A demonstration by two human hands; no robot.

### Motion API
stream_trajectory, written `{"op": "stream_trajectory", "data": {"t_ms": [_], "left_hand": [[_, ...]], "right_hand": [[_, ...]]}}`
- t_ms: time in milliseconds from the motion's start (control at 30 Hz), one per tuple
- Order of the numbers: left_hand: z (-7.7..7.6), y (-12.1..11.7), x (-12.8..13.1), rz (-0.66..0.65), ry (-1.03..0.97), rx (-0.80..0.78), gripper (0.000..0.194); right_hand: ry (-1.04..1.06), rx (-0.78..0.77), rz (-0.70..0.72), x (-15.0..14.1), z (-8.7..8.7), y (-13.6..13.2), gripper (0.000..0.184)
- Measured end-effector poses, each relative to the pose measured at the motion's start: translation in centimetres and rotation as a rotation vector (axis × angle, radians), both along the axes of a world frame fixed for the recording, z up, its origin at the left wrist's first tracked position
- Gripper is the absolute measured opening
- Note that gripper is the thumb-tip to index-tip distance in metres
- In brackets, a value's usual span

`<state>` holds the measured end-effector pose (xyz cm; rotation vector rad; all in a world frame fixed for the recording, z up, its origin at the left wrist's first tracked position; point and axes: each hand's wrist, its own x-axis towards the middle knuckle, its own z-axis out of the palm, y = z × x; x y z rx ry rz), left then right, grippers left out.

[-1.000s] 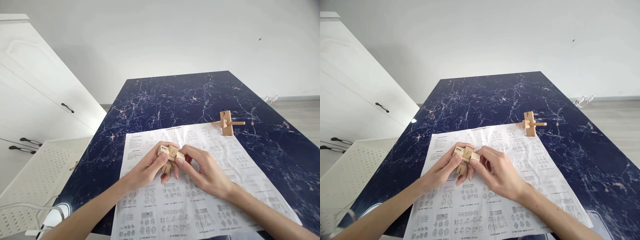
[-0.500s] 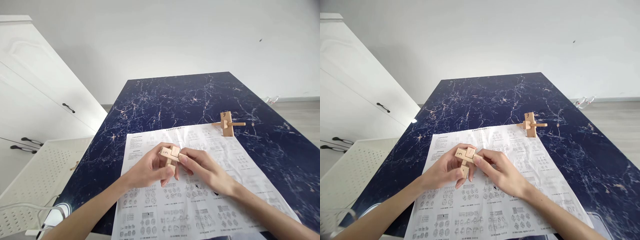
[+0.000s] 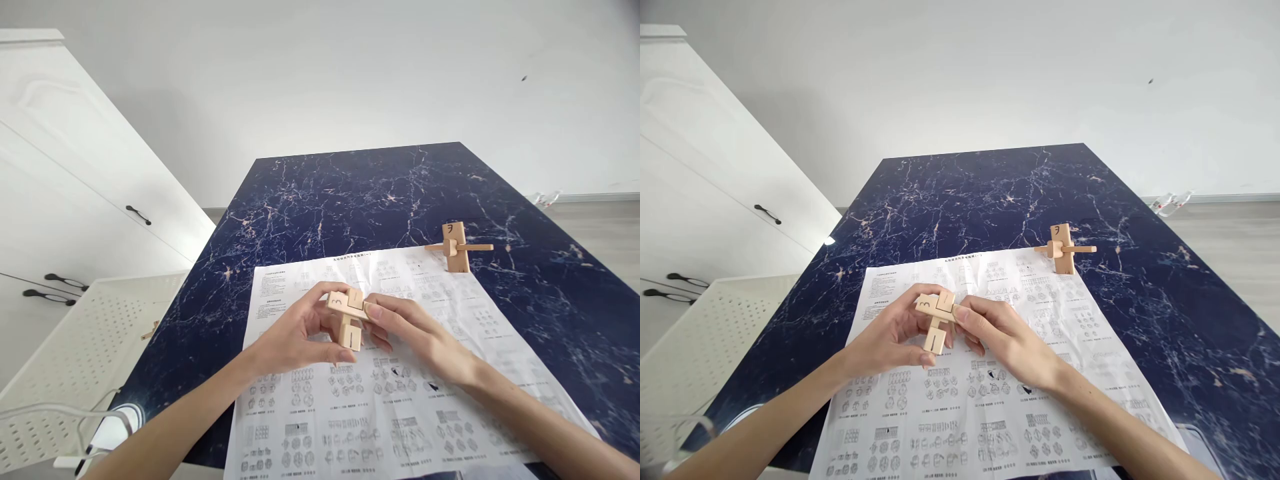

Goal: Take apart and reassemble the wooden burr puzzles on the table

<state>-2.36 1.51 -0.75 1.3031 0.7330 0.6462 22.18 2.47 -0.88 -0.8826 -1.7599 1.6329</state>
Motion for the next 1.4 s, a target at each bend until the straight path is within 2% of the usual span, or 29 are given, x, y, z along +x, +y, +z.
{"op": "stream_trajectory", "data": {"t_ms": [367, 533, 633, 700, 767, 833, 933, 1033, 1100, 1167, 1300, 1400], "left_hand": [[-0.5, 0.1, -0.3, -0.013, 0.009, 0.038, 0.078], [-0.4, 0.4, -0.2, 0.067, -0.036, 0.086, 0.07], [0.0, 0.8, -0.4, 0.215, -0.052, 0.125, 0.057], [0.2, 1.0, -0.4, 0.346, -0.018, 0.145, 0.051], [0.3, 1.1, -0.5, 0.437, 0.014, 0.157, 0.049], [0.3, 1.1, -0.4, 0.459, 0.022, 0.157, 0.049], [0.5, 1.0, -0.2, 0.446, 0.035, 0.14, 0.053], [0.7, 0.8, 0.0, 0.431, 0.061, 0.115, 0.057], [0.9, 0.8, 0.1, 0.426, 0.061, 0.104, 0.058], [0.9, 0.7, 0.2, 0.425, 0.048, 0.093, 0.061], [0.6, 0.7, 0.2, 0.43, 0.042, 0.077, 0.067], [0.3, 0.6, 0.0, 0.431, 0.052, 0.081, 0.07]], "right_hand": [[0.007, -0.034, 0.029, 0.0, 0.2, 0.1, 0.052], [-0.016, 0.029, -0.036, -0.1, -0.1, 0.2, 0.055], [-0.079, 0.15, -0.159, -0.3, -0.5, -0.1, 0.048], [-0.157, 0.309, -0.247, -0.5, -1.0, -0.4, 0.035], [-0.219, 0.492, -0.271, -0.8, -1.6, -0.7, 0.022], [-0.263, 0.635, -0.23, -1.0, -2.1, -0.8, 0.034], [-0.318, 0.737, -0.148, -1.0, -2.8, -0.7, 0.059], [-0.338, 0.759, -0.095, -1.0, -3.1, -0.5, 0.064], [-0.318, 0.725, -0.091, -1.0, -3.1, -0.5, 0.057], [-0.28, 0.623, -0.134, -1.0, -2.8, -0.5, 0.051], [-0.095, 0.244, -0.236, -0.7, -1.9, -0.4, 0.056], [0.096, 0.006, -0.235, -0.5, -1.4, -0.1, 0.065]]}}
